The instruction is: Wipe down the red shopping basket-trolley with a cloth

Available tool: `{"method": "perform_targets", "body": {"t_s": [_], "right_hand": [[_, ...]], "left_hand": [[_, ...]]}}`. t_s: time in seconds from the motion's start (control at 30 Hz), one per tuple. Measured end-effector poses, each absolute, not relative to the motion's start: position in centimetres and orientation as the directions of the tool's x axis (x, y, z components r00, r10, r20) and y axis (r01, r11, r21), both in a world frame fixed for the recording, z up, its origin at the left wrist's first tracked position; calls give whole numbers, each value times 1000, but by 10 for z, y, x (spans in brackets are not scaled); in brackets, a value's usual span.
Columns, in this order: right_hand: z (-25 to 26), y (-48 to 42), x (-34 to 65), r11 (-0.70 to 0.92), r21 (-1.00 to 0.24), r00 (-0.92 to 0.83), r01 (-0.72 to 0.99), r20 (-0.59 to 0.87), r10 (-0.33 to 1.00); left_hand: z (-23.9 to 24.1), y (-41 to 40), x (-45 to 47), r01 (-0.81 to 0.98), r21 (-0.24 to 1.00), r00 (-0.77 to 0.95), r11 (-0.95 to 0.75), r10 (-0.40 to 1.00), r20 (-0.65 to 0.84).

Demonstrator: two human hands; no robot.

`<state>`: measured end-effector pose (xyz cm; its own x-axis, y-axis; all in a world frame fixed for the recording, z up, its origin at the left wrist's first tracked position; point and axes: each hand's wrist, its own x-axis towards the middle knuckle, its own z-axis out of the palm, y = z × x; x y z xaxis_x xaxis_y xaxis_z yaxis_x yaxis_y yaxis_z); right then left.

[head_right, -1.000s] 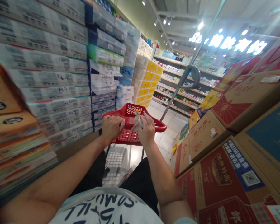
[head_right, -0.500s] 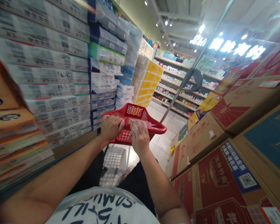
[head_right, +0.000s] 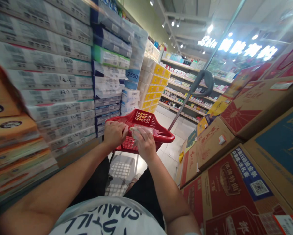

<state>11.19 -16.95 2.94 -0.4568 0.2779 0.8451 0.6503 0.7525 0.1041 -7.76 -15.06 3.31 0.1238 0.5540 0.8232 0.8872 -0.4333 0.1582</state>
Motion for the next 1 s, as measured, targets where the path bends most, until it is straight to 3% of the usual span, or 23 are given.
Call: {"method": "perform_targets", "body": {"t_s": [0.13,0.33,0.6,0.87,1.0], "right_hand": [[29,-166,111,717,60,-377,695,879,292],[13,-174,110,696,197,-521,691,803,289],[17,-172,118,680,210,-545,703,774,323],[27,-171,113,614,43,-381,788,817,433],[20,-176,117,597,97,-428,797,787,444]], "left_hand": [[33,-151,-75,893,148,129,-425,557,820],[33,-150,-69,896,131,156,-424,576,802],[31,-146,-66,891,94,198,-443,567,799],[32,-145,-56,876,116,198,-468,568,799],[32,-144,-57,877,92,225,-471,572,788]]}}
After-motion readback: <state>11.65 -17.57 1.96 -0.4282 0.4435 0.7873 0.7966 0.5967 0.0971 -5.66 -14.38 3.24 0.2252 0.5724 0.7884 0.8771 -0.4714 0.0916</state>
